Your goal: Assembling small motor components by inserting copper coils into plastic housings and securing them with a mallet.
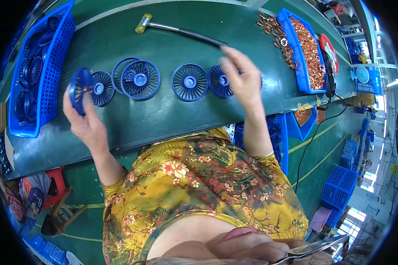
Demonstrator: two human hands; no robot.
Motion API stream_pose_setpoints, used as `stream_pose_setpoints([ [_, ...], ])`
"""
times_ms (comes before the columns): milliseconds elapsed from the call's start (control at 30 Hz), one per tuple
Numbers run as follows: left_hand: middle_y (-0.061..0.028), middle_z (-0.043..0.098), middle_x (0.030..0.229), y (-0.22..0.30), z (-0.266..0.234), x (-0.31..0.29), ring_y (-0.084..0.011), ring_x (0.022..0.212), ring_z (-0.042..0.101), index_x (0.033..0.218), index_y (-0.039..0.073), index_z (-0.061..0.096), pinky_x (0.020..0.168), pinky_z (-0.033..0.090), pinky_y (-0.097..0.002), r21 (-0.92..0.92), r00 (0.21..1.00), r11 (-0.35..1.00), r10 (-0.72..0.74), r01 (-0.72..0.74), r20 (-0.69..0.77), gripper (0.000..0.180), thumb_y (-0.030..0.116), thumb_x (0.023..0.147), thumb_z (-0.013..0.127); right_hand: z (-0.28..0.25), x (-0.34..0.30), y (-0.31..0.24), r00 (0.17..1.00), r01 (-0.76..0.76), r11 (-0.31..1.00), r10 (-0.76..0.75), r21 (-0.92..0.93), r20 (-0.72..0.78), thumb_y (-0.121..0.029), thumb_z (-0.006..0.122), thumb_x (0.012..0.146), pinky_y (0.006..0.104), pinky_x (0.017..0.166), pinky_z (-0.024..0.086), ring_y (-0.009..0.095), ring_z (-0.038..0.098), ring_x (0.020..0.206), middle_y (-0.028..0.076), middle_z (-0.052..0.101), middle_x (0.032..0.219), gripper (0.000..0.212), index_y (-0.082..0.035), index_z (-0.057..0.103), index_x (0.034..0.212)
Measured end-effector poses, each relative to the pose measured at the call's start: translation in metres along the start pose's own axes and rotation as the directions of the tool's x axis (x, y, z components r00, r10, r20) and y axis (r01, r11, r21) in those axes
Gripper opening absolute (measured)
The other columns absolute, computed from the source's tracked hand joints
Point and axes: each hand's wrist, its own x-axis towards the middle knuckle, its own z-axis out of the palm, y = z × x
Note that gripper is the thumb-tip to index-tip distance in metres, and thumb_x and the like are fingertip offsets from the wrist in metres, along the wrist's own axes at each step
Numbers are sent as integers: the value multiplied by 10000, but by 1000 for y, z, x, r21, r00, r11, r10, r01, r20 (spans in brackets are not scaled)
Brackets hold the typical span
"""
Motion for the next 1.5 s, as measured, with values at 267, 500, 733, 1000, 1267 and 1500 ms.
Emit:
stream_pose_setpoints([
  [267, -123, 527, 1339, -50, -30, 5, -286, 1240, 481, 1332, 161, 513, 1055, 305, -458, 500, 941, 863, -103, -77, 323, 403, 320, 961, 505, -43, 24, 50, 993, -85, 920, 47, -383, -108, -216, 641, 863, 359, 839, 505, 282, 652, 944, 156, 668, 1043, 273, -34, 670, 1065],
  [500, -184, 419, 1422, -33, -14, -8, -388, 1370, 289, 1325, 149, 512, 1095, 140, -617, 678, 944, 734, -193, -42, 268, 468, 425, 947, 500, 29, 76, 45, 887, 402, 799, -219, -447, 406, -229, 642, 821, 427, 846, 499, 333, 627, 978, 171, 651, 1064, 396, -70, 586, 1179],
  [733, -235, 434, 1375, 22, 26, -3, -419, 1326, 338, 1277, 83, 524, 1069, 232, -587, 457, 871, 832, 61, -314, 487, 488, 327, 868, 632, 50, 80, 37, 891, 406, 763, -207, -503, 405, -187, 553, 886, 455, 824, 495, 358, 615, 929, 212, 613, 945, 229, -45, 608, 1057],
  [1000, -258, 385, 1416, 83, 105, -25, -410, 1377, 266, 1301, 49, 502, 1122, 215, -509, -37, 489, 865, 318, -500, 813, 560, 357, 855, 645, -64, 4, 18, 966, -233, 967, 243, 106, -86, -253, 552, 945, 236, 569, 462, 101, 571, 642, 53, 637, 792, 319, -17, 609, 1152],
  [1267, -261, 321, 1450, 119, 213, -61, -413, 1388, 231, 1427, 43, 301, 1128, 180, -552, -243, 285, 818, 435, -521, 854, 964, 504, 707, 746, -120, -118, 29, 830, -440, 797, 537, 413, -153, -195, 465, 999, 172, 431, 342, 31, 444, 519, 15, 572, 746, 326, 10, 527, 1245],
  [1500, -263, 473, 1310, 127, 254, -67, -358, 1266, 441, 1460, 28, 165, 1124, 241, -511, -230, 223, 880, 344, -416, 912, 1118, 455, 653, 810, -143, -150, -12, 833, -422, 864, 489, 273, -259, -158, 424, 1005, 157, 473, 339, 17, 442, 568, 4, 572, 775, 359, -31, 490, 1334],
])
